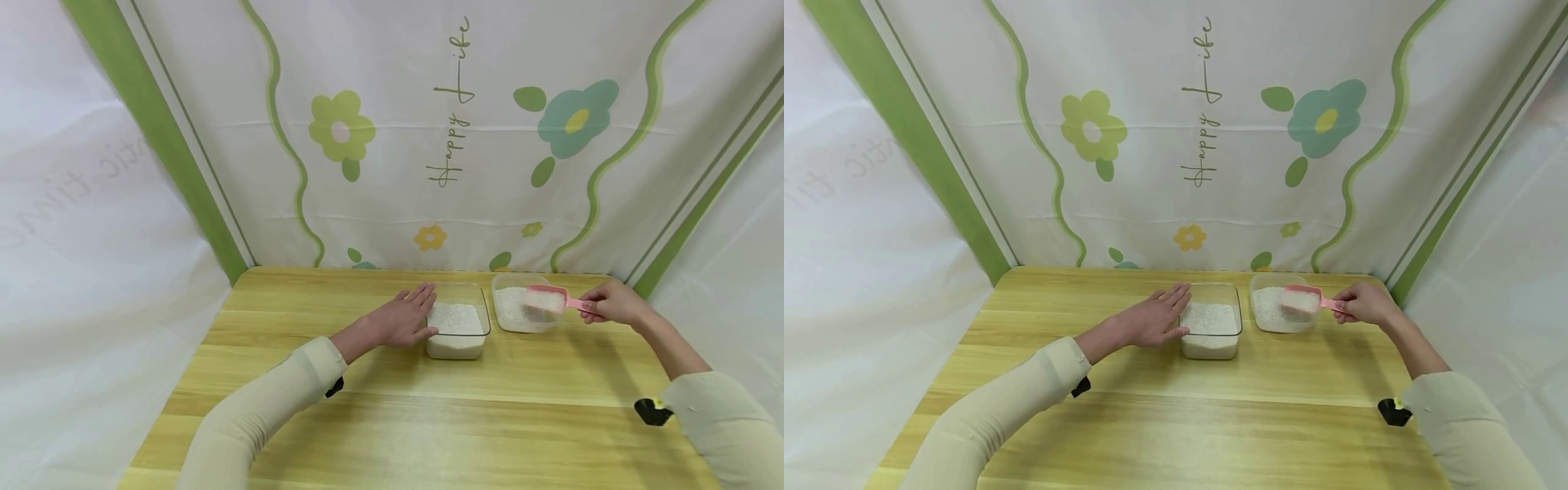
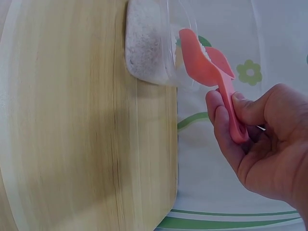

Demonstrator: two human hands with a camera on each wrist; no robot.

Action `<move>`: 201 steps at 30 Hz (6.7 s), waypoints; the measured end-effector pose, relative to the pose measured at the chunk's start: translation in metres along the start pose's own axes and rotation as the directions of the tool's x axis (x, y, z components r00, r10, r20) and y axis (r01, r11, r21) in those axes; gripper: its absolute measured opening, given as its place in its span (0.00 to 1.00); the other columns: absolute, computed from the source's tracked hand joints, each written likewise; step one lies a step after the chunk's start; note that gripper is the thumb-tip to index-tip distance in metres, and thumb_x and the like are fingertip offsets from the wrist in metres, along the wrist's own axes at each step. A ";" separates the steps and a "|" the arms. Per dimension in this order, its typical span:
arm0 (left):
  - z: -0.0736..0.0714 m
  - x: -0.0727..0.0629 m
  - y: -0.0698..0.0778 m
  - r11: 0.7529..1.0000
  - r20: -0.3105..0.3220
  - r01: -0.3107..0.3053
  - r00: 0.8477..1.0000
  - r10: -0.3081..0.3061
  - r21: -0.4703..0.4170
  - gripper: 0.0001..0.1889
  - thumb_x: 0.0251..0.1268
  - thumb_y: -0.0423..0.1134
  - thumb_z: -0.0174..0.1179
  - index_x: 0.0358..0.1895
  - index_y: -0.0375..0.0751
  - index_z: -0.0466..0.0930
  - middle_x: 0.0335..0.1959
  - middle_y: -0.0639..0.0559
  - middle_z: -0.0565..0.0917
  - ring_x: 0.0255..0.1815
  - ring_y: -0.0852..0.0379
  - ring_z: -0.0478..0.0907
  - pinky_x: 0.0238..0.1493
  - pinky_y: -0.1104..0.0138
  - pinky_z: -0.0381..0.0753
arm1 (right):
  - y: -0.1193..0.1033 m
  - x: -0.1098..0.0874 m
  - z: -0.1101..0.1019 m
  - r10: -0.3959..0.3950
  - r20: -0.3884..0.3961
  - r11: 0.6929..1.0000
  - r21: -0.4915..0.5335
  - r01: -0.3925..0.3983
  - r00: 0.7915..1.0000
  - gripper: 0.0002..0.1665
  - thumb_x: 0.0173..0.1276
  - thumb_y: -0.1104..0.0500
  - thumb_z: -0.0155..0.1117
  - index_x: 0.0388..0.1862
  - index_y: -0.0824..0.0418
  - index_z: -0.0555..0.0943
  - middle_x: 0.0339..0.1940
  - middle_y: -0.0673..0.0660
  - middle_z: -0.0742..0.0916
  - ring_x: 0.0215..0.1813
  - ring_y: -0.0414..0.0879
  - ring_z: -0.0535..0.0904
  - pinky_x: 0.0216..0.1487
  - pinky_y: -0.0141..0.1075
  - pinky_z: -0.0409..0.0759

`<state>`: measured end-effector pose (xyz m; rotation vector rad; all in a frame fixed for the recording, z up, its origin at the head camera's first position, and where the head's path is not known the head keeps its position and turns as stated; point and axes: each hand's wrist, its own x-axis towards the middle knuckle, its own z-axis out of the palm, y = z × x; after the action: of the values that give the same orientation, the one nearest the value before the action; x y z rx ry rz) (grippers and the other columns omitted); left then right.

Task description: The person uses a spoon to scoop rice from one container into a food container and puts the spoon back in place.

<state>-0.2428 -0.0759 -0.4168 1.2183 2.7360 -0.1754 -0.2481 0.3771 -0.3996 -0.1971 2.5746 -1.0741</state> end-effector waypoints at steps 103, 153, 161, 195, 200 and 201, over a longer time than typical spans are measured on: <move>-0.005 -0.001 0.003 1.000 0.034 0.031 0.999 -0.031 -0.001 0.42 0.79 0.66 0.29 0.81 0.38 0.40 0.84 0.43 0.39 0.84 0.50 0.36 0.81 0.49 0.48 | -0.193 -0.005 0.071 -0.517 0.136 0.405 -0.831 0.381 0.845 0.17 0.49 0.79 0.66 0.24 0.56 0.83 0.23 0.49 0.84 0.25 0.45 0.76 0.23 0.36 0.72; -0.003 0.003 0.004 0.999 0.047 0.045 0.998 -0.045 0.015 0.42 0.79 0.65 0.30 0.81 0.37 0.41 0.83 0.42 0.39 0.84 0.50 0.36 0.81 0.49 0.48 | -0.164 0.074 0.092 -0.226 0.444 0.893 -0.261 0.366 0.867 0.22 0.70 0.74 0.51 0.18 0.64 0.83 0.14 0.51 0.82 0.19 0.37 0.80 0.26 0.29 0.81; -0.002 0.004 0.003 0.999 0.045 0.032 0.998 -0.033 0.014 0.42 0.78 0.65 0.30 0.81 0.36 0.42 0.83 0.41 0.39 0.84 0.49 0.35 0.80 0.48 0.49 | -0.146 0.062 0.089 -0.136 0.400 0.975 -0.110 0.194 0.906 0.19 0.73 0.72 0.49 0.29 0.71 0.86 0.17 0.52 0.84 0.21 0.37 0.80 0.29 0.29 0.82; -0.001 0.005 0.003 1.000 0.032 0.031 0.999 -0.031 -0.001 0.42 0.79 0.65 0.30 0.81 0.36 0.41 0.83 0.41 0.39 0.84 0.48 0.36 0.80 0.48 0.49 | -0.077 0.047 0.084 -0.173 0.318 0.916 0.400 0.033 0.932 0.22 0.77 0.72 0.41 0.61 0.87 0.70 0.33 0.57 0.86 0.31 0.36 0.82 0.39 0.31 0.85; -0.002 0.004 0.004 0.999 0.038 0.036 0.999 -0.036 -0.002 0.42 0.78 0.66 0.30 0.81 0.36 0.42 0.83 0.42 0.39 0.84 0.49 0.36 0.80 0.48 0.48 | -0.075 0.042 0.079 -0.168 0.298 0.918 0.395 0.038 0.940 0.21 0.78 0.71 0.41 0.59 0.86 0.72 0.32 0.55 0.86 0.31 0.36 0.82 0.39 0.31 0.85; -0.002 0.004 0.004 0.999 0.039 0.037 0.999 -0.037 -0.006 0.42 0.78 0.65 0.30 0.81 0.36 0.42 0.83 0.42 0.39 0.84 0.49 0.36 0.80 0.48 0.48 | -0.074 0.041 0.078 -0.167 0.296 0.917 0.396 0.038 0.941 0.21 0.78 0.71 0.41 0.59 0.86 0.72 0.32 0.54 0.86 0.31 0.36 0.81 0.38 0.30 0.85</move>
<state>-0.2428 -0.0701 -0.4156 1.1506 2.7251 -0.1916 -0.2580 0.2630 -0.4084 -0.3792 2.0344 -1.4298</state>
